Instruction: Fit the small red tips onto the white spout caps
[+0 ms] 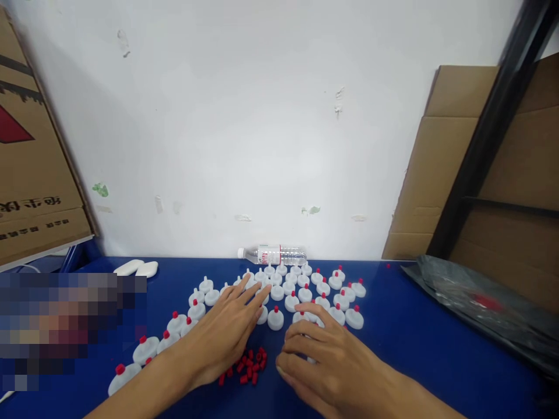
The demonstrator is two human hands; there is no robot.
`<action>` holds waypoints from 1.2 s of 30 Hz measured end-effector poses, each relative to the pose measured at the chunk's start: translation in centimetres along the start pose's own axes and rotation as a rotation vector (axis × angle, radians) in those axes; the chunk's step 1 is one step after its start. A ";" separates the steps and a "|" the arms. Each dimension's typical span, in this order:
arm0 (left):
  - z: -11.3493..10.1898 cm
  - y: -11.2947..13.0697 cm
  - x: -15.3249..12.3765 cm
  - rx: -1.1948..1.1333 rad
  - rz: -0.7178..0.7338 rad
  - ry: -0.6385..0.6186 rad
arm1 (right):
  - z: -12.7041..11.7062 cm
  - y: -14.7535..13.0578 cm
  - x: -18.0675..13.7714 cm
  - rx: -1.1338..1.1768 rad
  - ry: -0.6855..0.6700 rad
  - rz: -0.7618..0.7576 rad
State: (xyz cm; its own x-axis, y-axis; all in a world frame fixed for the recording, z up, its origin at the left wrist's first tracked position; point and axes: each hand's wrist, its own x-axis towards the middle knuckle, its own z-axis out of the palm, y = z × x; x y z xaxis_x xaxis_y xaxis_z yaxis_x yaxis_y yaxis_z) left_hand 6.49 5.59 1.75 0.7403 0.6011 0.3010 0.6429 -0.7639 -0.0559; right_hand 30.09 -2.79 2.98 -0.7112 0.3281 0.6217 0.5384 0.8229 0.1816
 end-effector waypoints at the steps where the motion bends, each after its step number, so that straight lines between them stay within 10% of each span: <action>1: -0.1 0.0 0.0 -0.002 0.005 -0.002 | 0.0 0.0 0.0 0.002 0.006 0.001; 24: 1.7 -1.2 -0.8 -0.074 0.037 0.183 | 0.2 0.2 -0.3 -0.028 0.090 0.006; 36: -2.0 3.1 -1.5 -0.212 0.188 0.389 | 0.3 0.8 -0.9 0.009 0.078 0.498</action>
State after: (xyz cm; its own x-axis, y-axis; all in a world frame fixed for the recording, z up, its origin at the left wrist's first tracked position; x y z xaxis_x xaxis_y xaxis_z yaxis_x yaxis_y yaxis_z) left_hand 6.99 1.85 2.98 0.6856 0.3463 0.6403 0.4206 -0.9064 0.0398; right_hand 31.00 -2.30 2.31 -0.3328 0.6469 0.6861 0.7997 0.5792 -0.1582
